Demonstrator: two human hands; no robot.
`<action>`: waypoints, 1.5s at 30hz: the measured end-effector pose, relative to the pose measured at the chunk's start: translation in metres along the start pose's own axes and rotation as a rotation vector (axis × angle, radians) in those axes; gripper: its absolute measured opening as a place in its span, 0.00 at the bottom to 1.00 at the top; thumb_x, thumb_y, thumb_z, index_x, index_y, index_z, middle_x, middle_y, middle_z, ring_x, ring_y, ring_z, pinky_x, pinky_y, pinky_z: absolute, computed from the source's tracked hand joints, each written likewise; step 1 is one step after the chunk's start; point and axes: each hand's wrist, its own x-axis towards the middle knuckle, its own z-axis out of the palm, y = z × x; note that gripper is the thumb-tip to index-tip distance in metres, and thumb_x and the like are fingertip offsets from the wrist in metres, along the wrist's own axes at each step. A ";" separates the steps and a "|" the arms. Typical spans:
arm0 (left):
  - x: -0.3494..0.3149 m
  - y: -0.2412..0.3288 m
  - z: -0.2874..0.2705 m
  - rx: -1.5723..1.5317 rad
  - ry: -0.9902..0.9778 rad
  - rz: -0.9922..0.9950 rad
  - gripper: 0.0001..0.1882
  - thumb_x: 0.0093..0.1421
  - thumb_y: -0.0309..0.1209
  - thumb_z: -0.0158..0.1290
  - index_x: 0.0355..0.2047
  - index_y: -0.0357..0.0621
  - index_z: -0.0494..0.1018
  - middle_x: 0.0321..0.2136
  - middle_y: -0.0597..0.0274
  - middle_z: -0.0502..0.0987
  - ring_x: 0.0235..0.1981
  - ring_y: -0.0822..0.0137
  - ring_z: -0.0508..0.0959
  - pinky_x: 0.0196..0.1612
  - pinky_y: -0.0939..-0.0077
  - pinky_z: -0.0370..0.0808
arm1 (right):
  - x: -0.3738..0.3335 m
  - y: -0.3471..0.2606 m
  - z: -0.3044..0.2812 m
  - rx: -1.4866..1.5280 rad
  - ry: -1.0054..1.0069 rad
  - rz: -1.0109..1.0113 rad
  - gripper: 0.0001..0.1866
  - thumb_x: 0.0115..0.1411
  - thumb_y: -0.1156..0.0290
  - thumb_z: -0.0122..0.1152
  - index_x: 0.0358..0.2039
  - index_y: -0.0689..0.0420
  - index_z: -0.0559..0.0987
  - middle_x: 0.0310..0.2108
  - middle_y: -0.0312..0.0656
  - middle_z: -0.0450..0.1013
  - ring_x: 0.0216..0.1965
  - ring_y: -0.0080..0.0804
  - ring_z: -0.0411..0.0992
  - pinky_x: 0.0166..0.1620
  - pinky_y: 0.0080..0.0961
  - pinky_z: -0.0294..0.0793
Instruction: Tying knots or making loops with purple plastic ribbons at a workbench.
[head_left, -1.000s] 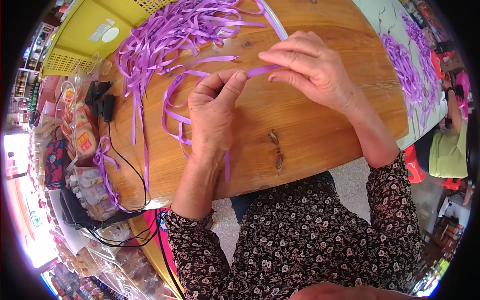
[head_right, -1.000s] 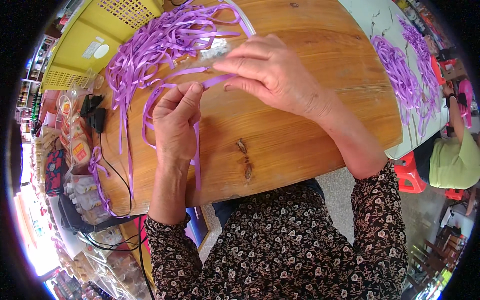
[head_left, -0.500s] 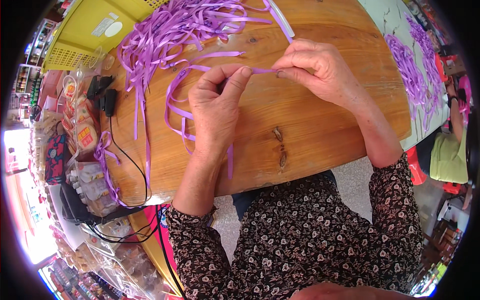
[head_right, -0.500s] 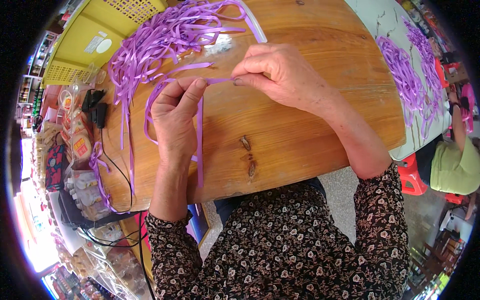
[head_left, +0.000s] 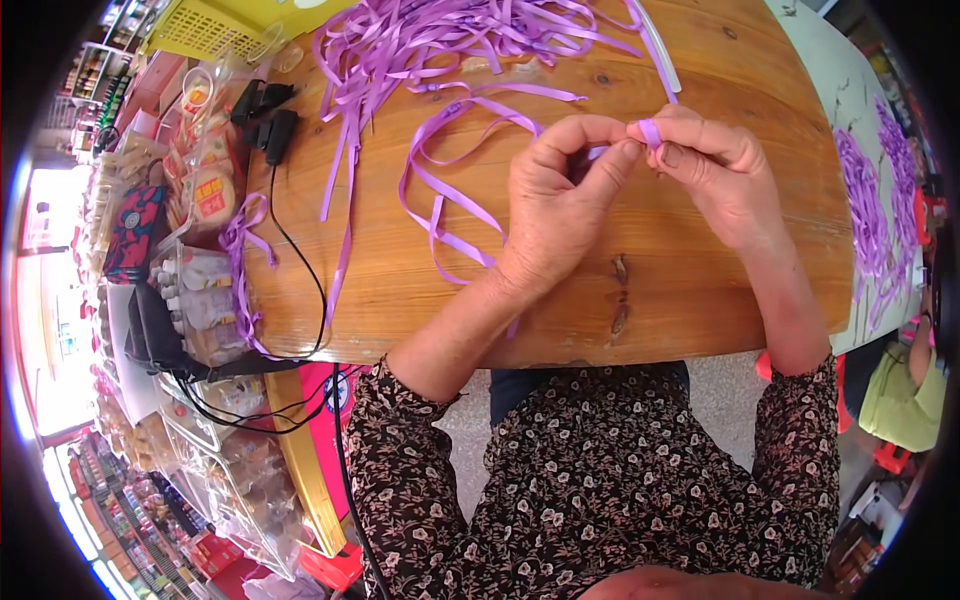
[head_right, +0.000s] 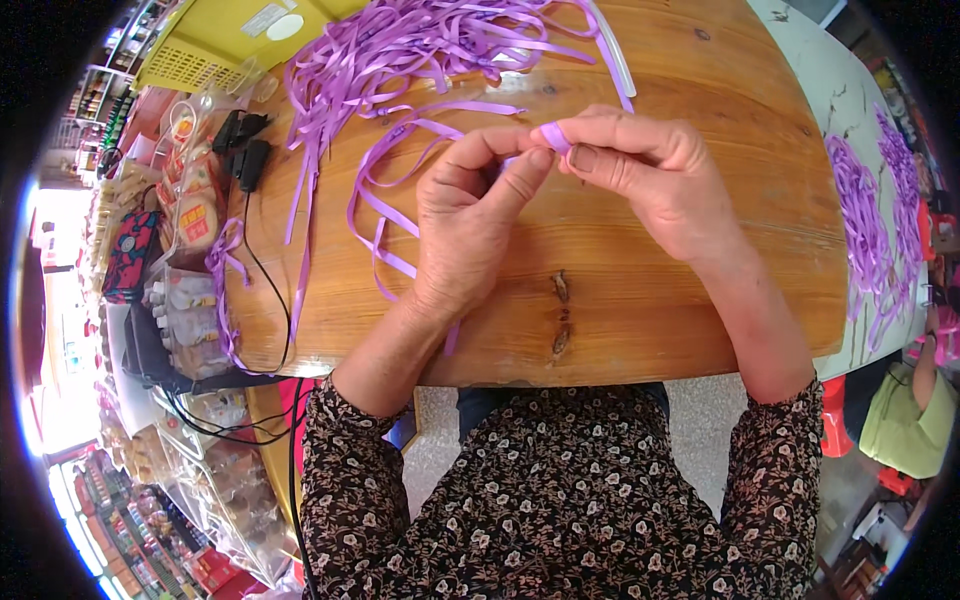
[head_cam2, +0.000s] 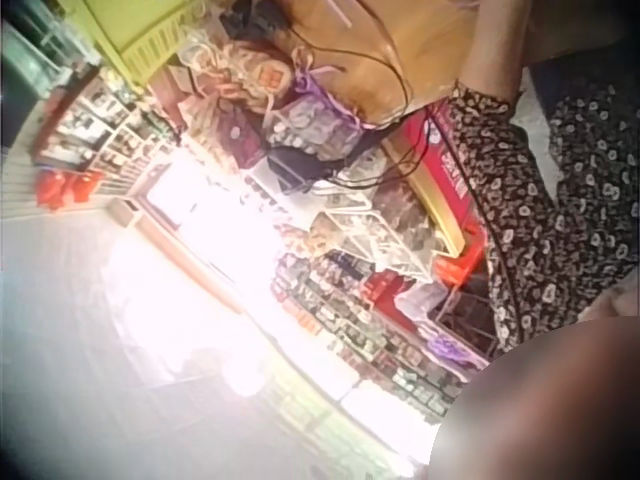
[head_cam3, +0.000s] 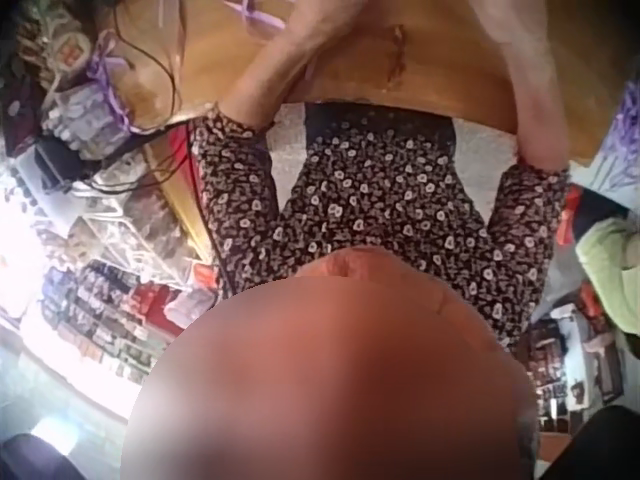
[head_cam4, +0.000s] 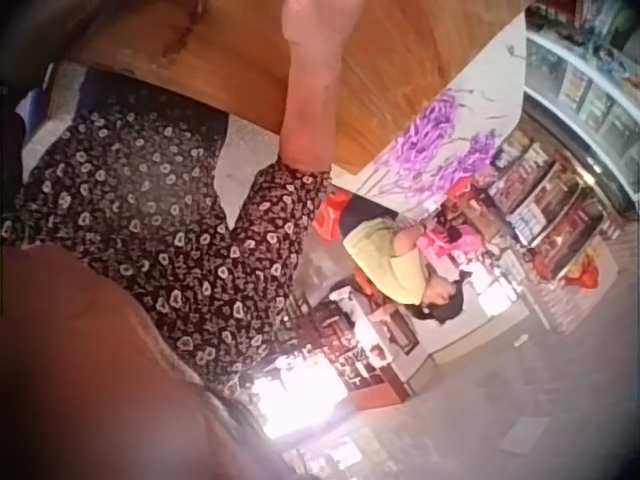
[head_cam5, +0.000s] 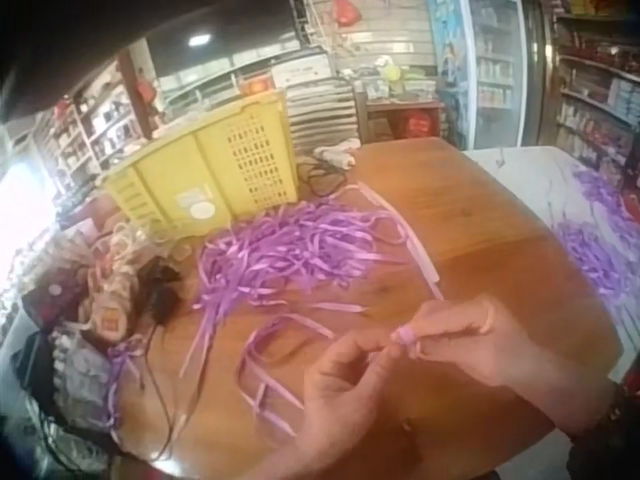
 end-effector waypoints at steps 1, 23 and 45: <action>0.000 0.000 -0.001 0.002 0.006 0.001 0.03 0.57 0.22 0.55 0.33 0.40 0.75 0.26 0.76 0.72 0.27 0.85 0.66 0.30 0.92 0.64 | 0.002 -0.001 0.001 0.003 -0.005 0.001 0.12 0.56 0.80 0.56 0.42 0.63 0.78 0.32 0.37 0.70 0.33 0.23 0.67 0.39 0.16 0.66; 0.002 -0.016 -0.002 0.112 0.085 -0.018 0.04 0.53 0.24 0.59 0.27 0.37 0.76 0.22 0.73 0.72 0.24 0.84 0.67 0.26 0.88 0.66 | -0.002 0.004 0.023 -1.033 0.153 -0.452 0.13 0.46 0.85 0.62 0.34 0.60 0.75 0.25 0.39 0.71 0.26 0.29 0.70 0.30 0.22 0.71; -0.006 0.010 0.004 0.031 0.052 -0.168 0.09 0.59 0.28 0.52 0.38 0.36 0.75 0.22 0.73 0.70 0.20 0.83 0.62 0.22 0.90 0.57 | 0.001 0.003 0.010 -0.682 0.084 -0.313 0.12 0.51 0.85 0.58 0.37 0.60 0.79 0.30 0.36 0.74 0.33 0.20 0.72 0.37 0.16 0.71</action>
